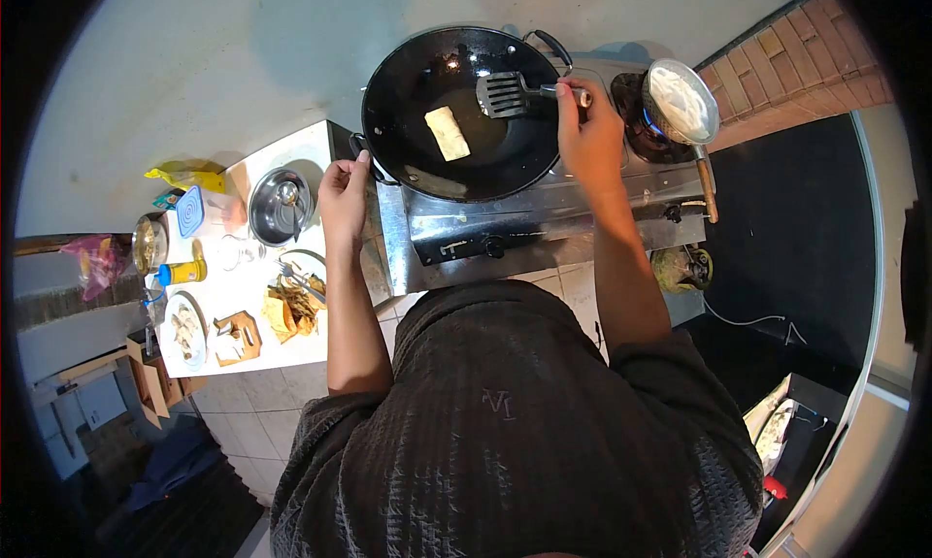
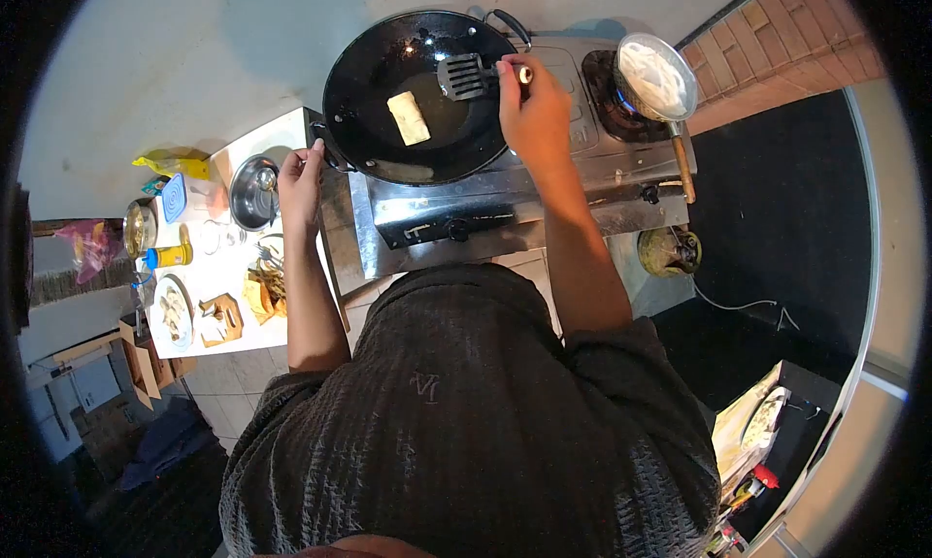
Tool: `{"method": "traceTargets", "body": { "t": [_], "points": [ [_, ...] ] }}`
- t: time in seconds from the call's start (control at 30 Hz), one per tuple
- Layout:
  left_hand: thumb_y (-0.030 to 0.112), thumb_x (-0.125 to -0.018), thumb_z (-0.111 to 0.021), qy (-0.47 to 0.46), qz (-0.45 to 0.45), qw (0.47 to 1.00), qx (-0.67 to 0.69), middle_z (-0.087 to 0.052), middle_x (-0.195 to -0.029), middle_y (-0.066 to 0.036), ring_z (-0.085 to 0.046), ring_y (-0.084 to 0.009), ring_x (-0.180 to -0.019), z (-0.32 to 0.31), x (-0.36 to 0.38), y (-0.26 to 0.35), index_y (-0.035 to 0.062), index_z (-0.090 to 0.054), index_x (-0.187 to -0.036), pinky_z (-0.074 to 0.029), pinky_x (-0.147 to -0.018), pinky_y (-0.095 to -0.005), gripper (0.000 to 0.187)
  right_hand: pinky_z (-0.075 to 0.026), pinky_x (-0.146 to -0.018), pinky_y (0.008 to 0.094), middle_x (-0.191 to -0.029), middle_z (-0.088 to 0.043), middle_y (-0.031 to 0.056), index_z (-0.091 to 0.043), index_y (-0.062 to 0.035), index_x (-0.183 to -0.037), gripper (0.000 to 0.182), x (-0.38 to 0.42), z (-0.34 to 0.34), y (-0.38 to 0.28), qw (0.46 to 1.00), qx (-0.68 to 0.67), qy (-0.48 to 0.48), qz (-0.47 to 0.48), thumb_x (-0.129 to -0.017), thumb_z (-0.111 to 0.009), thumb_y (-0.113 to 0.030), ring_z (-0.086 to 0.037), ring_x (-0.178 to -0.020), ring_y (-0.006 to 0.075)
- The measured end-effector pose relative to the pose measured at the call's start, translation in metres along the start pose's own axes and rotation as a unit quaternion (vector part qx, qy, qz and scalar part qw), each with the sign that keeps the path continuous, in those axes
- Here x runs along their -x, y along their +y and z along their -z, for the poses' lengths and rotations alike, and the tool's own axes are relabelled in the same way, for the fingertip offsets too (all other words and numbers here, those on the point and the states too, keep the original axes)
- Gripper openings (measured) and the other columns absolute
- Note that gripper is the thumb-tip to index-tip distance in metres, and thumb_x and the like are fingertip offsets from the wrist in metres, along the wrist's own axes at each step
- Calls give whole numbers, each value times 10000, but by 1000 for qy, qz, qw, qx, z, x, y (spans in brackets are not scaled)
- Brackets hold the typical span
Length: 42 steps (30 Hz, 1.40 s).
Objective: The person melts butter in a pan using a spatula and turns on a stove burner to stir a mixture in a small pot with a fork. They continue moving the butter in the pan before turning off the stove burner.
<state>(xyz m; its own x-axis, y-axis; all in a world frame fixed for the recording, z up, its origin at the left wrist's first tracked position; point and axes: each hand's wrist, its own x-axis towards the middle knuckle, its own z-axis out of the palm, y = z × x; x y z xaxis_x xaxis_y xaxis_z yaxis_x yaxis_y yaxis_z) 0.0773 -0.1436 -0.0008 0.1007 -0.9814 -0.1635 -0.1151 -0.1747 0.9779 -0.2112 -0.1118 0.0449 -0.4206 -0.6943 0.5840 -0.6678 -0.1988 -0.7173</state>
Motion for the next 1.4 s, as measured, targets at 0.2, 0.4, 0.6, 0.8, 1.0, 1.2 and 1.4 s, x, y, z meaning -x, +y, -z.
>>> {"method": "traceTargets", "body": {
  "t": [0.2,0.4,0.6,0.8,1.0,1.2,1.4],
  "points": [
    [258,-859,-618,6,10,1000,-2,-500,-661,41,-401,-41,-614,1,0,2,54,-528,-746,-321,-563,-192,250,-441,-543,292,-680,-611,114,-609,-21,-879,140,6,-2,2,996,-60,8,-71,-841,-595,-155,-580,-569,196],
    [258,-859,-619,0,11,1000,11,-508,-669,43,-405,-41,-617,3,-2,-3,47,-542,-760,-325,-567,-193,245,-426,-523,263,-650,-599,93,-609,-20,-884,139,8,-5,3,1000,3,-1,10,-848,-591,-153,-557,-544,142],
    [248,-862,-617,-7,4,1000,29,-513,-672,43,-411,-39,-624,5,-2,-2,44,-551,-759,-328,-577,-191,237,-406,-499,265,-615,-571,69,-606,-16,-885,131,13,-9,4,992,-119,26,-42,-841,-602,-140,-529,-528,123],
    [246,-863,-615,-3,4,1000,17,-512,-673,45,-404,-37,-620,4,-3,-3,44,-553,-747,-325,-569,-192,241,-442,-552,255,-709,-610,80,-600,-4,-903,137,14,-2,1,997,-49,-30,-56,-853,-588,-131,-568,-608,123],
    [242,-863,-615,-9,8,1000,20,-507,-668,45,-401,-37,-614,3,-4,-2,45,-552,-743,-323,-563,-193,240,-449,-574,260,-753,-619,98,-603,-8,-900,124,18,-11,12,1000,-13,3,11,-842,-598,-118,-585,-647,154],
    [238,-863,-617,-8,3,1000,25,-492,-663,49,-396,-36,-614,3,-5,-3,48,-545,-736,-319,-563,-192,239,-454,-577,282,-762,-623,120,-605,-12,-898,117,21,-13,2,999,-31,9,21,-829,-607,-107,-594,-648,236],
    [246,-863,-616,-10,-2,1000,17,-475,-652,55,-379,-37,-601,4,-4,0,52,-537,-724,-303,-548,-194,251,-445,-574,287,-741,-610,111,-609,-18,-898,109,23,-13,-4,984,-158,3,-83,-829,-607,-102,-581,-633,219]
  ]
}}
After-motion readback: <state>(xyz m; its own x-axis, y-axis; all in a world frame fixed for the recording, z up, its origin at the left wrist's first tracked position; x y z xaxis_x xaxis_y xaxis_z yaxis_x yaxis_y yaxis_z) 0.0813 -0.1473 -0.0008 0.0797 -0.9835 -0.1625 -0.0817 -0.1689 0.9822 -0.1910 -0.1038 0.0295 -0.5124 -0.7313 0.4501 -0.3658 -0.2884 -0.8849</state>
